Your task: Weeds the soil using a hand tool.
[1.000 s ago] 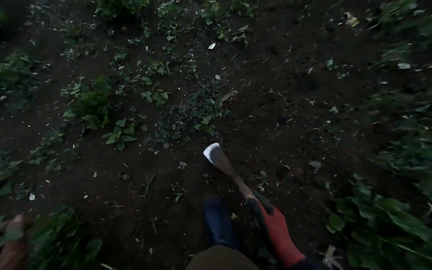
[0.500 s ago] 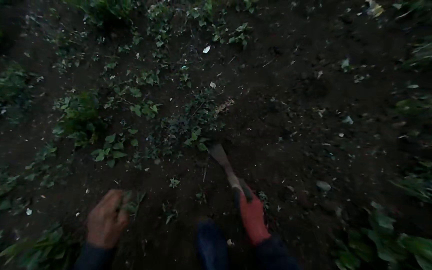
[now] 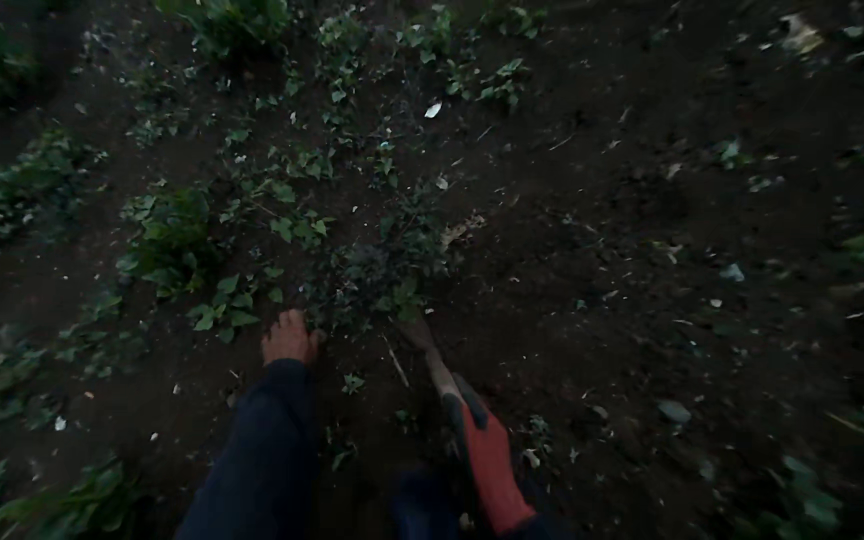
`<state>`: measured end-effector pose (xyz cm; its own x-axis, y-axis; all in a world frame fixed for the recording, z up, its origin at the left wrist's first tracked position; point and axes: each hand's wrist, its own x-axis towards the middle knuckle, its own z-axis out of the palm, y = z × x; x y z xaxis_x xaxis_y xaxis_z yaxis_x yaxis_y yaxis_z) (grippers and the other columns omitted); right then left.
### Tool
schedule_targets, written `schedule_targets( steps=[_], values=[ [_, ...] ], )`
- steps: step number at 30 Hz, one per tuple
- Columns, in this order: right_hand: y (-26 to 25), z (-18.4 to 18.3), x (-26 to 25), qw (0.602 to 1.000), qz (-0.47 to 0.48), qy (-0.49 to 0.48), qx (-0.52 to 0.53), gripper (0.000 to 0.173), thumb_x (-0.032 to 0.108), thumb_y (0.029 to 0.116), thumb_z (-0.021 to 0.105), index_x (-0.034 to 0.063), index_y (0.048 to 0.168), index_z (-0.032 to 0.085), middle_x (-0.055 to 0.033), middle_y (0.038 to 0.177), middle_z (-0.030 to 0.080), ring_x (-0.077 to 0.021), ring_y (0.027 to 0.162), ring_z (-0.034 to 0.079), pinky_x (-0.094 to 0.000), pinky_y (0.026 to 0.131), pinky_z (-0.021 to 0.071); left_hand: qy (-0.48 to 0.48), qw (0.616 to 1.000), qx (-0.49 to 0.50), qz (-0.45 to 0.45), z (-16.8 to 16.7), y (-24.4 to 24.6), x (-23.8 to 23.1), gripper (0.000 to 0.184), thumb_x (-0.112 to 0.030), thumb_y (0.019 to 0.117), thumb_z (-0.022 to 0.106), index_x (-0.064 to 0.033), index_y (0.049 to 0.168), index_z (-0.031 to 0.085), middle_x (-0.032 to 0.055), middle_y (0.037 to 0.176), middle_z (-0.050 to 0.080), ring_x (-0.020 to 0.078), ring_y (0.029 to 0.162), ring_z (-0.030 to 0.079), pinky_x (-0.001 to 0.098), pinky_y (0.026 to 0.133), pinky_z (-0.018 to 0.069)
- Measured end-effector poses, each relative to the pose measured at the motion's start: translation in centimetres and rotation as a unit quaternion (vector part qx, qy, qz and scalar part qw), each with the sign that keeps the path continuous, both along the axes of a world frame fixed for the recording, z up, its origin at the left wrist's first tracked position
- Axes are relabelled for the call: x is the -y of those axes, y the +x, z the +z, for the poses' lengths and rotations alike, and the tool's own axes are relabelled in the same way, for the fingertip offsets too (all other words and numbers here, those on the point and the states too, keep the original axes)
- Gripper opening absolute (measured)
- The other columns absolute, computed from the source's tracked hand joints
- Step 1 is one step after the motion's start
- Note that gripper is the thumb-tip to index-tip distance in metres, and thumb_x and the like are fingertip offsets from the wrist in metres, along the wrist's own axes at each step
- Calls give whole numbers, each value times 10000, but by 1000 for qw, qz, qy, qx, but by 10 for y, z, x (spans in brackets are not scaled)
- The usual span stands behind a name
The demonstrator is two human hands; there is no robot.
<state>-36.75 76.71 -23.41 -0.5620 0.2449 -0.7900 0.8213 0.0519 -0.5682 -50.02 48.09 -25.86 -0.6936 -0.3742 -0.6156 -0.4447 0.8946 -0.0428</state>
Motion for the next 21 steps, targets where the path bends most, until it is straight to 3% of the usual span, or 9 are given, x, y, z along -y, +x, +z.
schedule_targets(
  steps=[1,3,6,9,12,16,18,20,21],
  values=[
    [17,12,-9,1000,-17,4,2,419,226,1059,553,107,1461,559,-160,1001,715,-221,677,664,-421,620,580,-3,1000,17,13,8,-1,-5,623,-362,1057,546,-65,1567,346,241,1465,550,444,1278,600,628,1039,481],
    [24,9,-13,999,-48,23,-10,430,251,1068,530,101,1471,544,-159,934,709,-216,622,663,-405,548,584,14,998,49,22,27,2,-15,586,-335,1098,452,-86,1594,263,266,1303,650,446,1164,671,603,983,527],
    [-72,-23,12,997,-39,43,-54,427,254,1079,517,85,1470,545,-203,1209,682,-283,951,692,-483,843,567,38,993,109,-24,41,7,-37,481,-275,1098,423,-80,1537,413,250,1303,659,436,1188,660,608,988,518],
    [-148,-31,36,996,21,36,-83,437,262,1075,518,81,1472,535,-205,1253,663,-306,1051,683,-490,913,558,65,984,155,-62,58,8,-42,456,-241,1087,424,-101,1521,450,240,1338,642,425,1230,636,614,1007,500],
    [-98,-1,9,992,38,66,-96,451,264,1063,544,103,1484,535,-183,1274,675,-289,1051,696,-502,917,560,97,985,127,-58,82,-3,-32,433,-241,1109,396,-87,1508,461,248,1309,653,422,1214,646,610,1008,502],
    [34,32,-57,996,43,54,-49,480,245,1063,507,60,1505,483,-182,1056,691,-208,704,666,-431,633,589,118,979,147,-76,89,-12,-24,424,-233,1110,398,-77,1498,469,250,1337,632,426,1233,629,617,1012,492],
    [55,27,-65,996,77,37,-31,487,270,1060,513,37,1487,492,-165,1103,689,-184,772,682,-412,676,602,129,978,143,-76,88,-13,-22,419,-231,1112,393,-70,1490,475,251,1340,629,426,1240,624,618,1017,488],
    [14,2,-26,995,96,34,-22,447,269,1057,537,70,1456,558,-177,1245,685,-251,1013,699,-484,890,570,135,979,134,-75,93,-17,-22,419,-230,1111,401,-71,1489,483,245,1354,623,420,1253,617,616,1033,479],
    [-16,-12,4,996,80,31,-20,422,266,1064,540,71,1435,579,-185,1228,688,-272,1014,697,-496,900,563,135,979,133,-78,94,-18,-24,417,-226,1109,410,-76,1490,488,242,1364,619,417,1264,610,616,1041,473]
  ],
)
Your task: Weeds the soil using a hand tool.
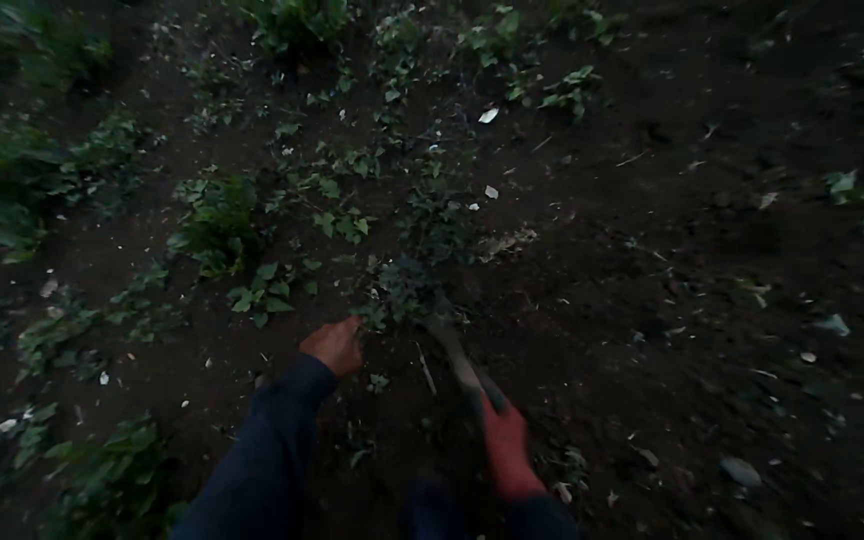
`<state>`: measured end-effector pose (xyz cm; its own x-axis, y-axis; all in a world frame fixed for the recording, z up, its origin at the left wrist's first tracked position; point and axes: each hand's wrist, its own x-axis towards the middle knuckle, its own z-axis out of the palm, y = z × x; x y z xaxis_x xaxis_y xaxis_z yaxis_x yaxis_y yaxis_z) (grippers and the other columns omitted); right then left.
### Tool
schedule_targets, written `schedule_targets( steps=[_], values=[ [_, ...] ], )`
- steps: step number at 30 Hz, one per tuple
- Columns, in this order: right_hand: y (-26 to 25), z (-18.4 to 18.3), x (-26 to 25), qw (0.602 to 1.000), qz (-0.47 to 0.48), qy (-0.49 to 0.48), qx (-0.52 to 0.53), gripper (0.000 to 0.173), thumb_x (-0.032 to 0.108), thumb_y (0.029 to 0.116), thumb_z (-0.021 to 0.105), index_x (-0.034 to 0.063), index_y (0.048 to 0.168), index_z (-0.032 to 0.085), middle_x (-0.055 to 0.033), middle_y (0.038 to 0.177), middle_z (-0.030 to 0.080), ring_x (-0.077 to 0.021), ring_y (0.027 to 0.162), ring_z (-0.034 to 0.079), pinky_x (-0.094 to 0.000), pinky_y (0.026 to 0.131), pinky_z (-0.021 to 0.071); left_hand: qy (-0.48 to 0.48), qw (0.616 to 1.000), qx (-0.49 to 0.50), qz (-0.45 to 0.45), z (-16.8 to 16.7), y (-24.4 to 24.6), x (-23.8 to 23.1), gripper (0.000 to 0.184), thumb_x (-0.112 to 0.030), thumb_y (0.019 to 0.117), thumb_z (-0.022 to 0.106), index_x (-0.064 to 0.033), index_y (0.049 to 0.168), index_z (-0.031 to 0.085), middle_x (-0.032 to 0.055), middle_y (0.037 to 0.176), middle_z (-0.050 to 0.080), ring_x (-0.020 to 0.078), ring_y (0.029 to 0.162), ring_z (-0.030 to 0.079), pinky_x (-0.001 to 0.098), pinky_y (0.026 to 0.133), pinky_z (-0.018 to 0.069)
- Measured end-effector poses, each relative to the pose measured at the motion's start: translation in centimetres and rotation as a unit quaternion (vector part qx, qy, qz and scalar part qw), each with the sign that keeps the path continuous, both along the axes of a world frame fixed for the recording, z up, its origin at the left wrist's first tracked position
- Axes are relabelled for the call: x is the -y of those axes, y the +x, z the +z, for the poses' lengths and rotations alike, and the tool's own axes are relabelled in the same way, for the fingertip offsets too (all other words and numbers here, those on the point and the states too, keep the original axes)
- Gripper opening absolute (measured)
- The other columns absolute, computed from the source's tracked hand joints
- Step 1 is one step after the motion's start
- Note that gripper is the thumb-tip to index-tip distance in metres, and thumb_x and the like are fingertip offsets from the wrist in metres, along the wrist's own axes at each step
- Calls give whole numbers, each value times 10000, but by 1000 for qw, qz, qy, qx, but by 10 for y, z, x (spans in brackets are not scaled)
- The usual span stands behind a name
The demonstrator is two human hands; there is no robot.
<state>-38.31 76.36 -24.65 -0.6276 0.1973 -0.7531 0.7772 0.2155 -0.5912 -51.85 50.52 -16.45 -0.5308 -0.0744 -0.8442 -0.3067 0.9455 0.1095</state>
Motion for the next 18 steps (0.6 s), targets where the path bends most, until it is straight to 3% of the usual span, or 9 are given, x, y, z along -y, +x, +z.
schedule_targets(
  steps=[2,4,6,8,12,15,18],
  values=[
    [-23,-22,41,999,-39,-12,4,410,262,1071,537,52,1421,578,-204,1153,692,-284,922,699,-494,835,579,-13,1000,2,-16,2,-2,-1,409,-205,1096,435,-83,1479,507,234,1375,615,414,1273,604,617,1043,470],
    [-12,-16,33,1000,-30,2,-1,424,256,1068,543,73,1449,563,-193,1131,698,-269,874,702,-481,793,587,-8,1000,13,-24,0,11,1,403,-189,1094,441,-69,1472,511,245,1370,614,424,1272,600,621,1043,466],
    [7,5,7,1000,-6,14,-14,435,222,1053,559,70,1460,555,-205,1234,687,-306,1009,709,-523,902,569,-13,999,11,-40,2,14,5,400,-180,1086,454,-73,1466,519,253,1341,629,435,1249,614,628,1028,478],
    [27,19,-18,999,9,22,-29,433,201,1046,562,53,1453,559,-216,1219,688,-308,980,712,-524,866,578,-9,999,6,-38,1,14,2,399,-178,1082,461,-78,1463,526,248,1334,637,430,1236,625,622,1023,484],
    [-29,-12,28,1000,19,6,-3,446,266,1060,553,88,1468,551,-203,1245,682,-318,1070,690,-530,953,541,3,1000,-21,-8,-5,14,-4,392,-160,1083,447,-52,1450,534,252,1338,632,422,1255,613,608,1048,471],
    [-22,-6,28,997,55,57,-9,470,259,1044,585,77,1475,546,-228,1232,692,-356,1125,681,-551,1008,509,21,1000,-20,-3,-5,12,2,398,-118,1076,454,-29,1456,531,269,1374,607,425,1294,585,602,1086,438],
    [26,24,-7,997,52,49,-31,442,219,1039,580,66,1453,565,-214,1174,711,-324,989,718,-540,890,569,43,999,-33,3,2,12,18,364,-127,1087,444,6,1406,560,274,1333,622,420,1251,607,597,1069,448]
  ],
)
